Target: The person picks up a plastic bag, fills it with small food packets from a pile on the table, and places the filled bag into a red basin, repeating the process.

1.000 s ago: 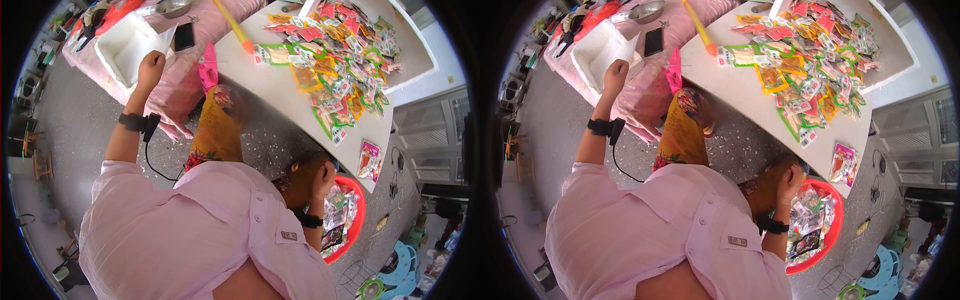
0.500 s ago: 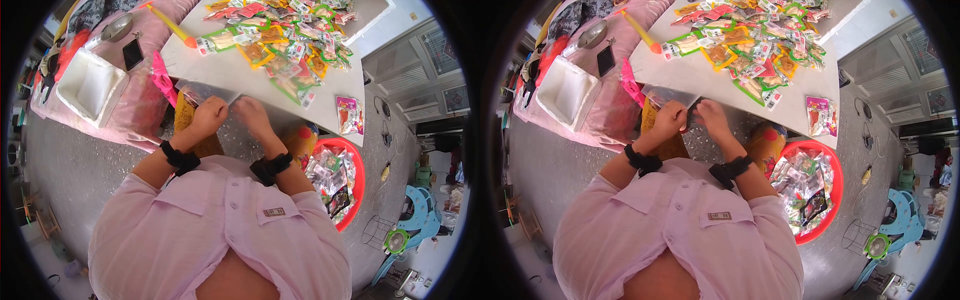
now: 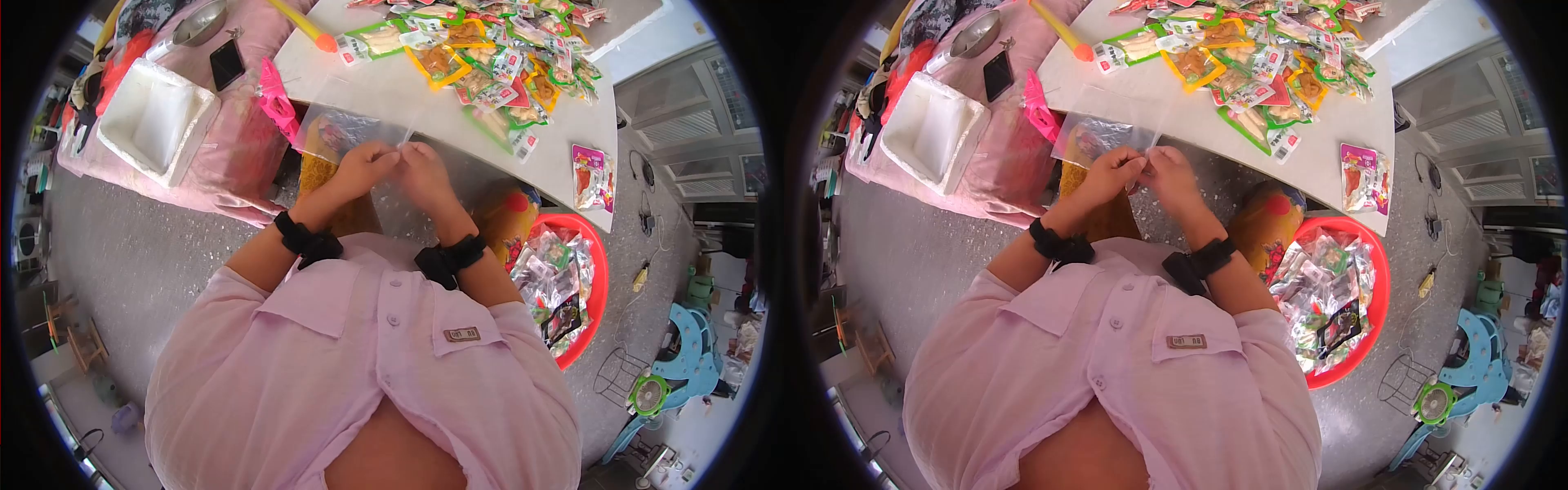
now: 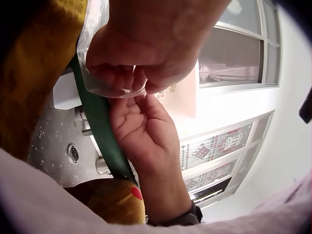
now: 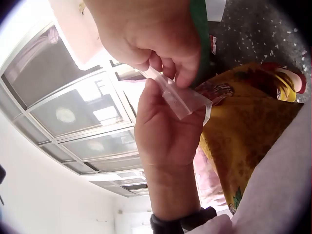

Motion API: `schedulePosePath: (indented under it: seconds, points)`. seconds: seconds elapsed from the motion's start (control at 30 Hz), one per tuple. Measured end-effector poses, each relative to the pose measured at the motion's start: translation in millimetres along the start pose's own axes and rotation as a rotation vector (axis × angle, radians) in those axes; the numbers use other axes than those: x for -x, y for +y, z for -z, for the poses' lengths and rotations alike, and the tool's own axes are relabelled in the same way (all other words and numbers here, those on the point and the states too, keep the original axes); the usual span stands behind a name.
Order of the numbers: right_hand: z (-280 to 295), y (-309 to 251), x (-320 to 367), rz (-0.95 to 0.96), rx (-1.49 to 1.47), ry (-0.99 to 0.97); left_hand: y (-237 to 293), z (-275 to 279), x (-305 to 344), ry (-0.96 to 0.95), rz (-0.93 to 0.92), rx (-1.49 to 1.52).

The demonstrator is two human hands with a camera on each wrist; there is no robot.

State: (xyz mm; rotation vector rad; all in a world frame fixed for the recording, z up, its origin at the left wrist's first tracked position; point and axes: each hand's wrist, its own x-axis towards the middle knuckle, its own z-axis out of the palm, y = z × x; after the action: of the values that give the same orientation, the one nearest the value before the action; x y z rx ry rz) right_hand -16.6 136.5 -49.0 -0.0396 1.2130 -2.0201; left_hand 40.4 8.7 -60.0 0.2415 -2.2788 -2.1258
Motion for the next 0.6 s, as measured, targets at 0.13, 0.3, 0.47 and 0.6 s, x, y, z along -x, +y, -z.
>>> schedulePosePath:
  seconds: [0.13,0.3,0.47,0.6]
  points:
    - [-3.2,-0.2,4.7,0.017,-0.055,-0.057,-0.7,2.3,0.6,-0.027,0.074,0.076]
    - [-2.2,1.6,3.0,0.051,0.12,-0.028,2.3,2.7,3.7,-0.064,0.072,0.031]
    - [-3.0,2.1,2.8,0.014,-0.004,-0.01,1.8,4.9,5.9,-0.032,0.244,0.202]
    - [-7.0,0.4,4.4,-0.003,-0.078,0.009,-5.0,2.9,5.5,0.035,0.183,0.201]
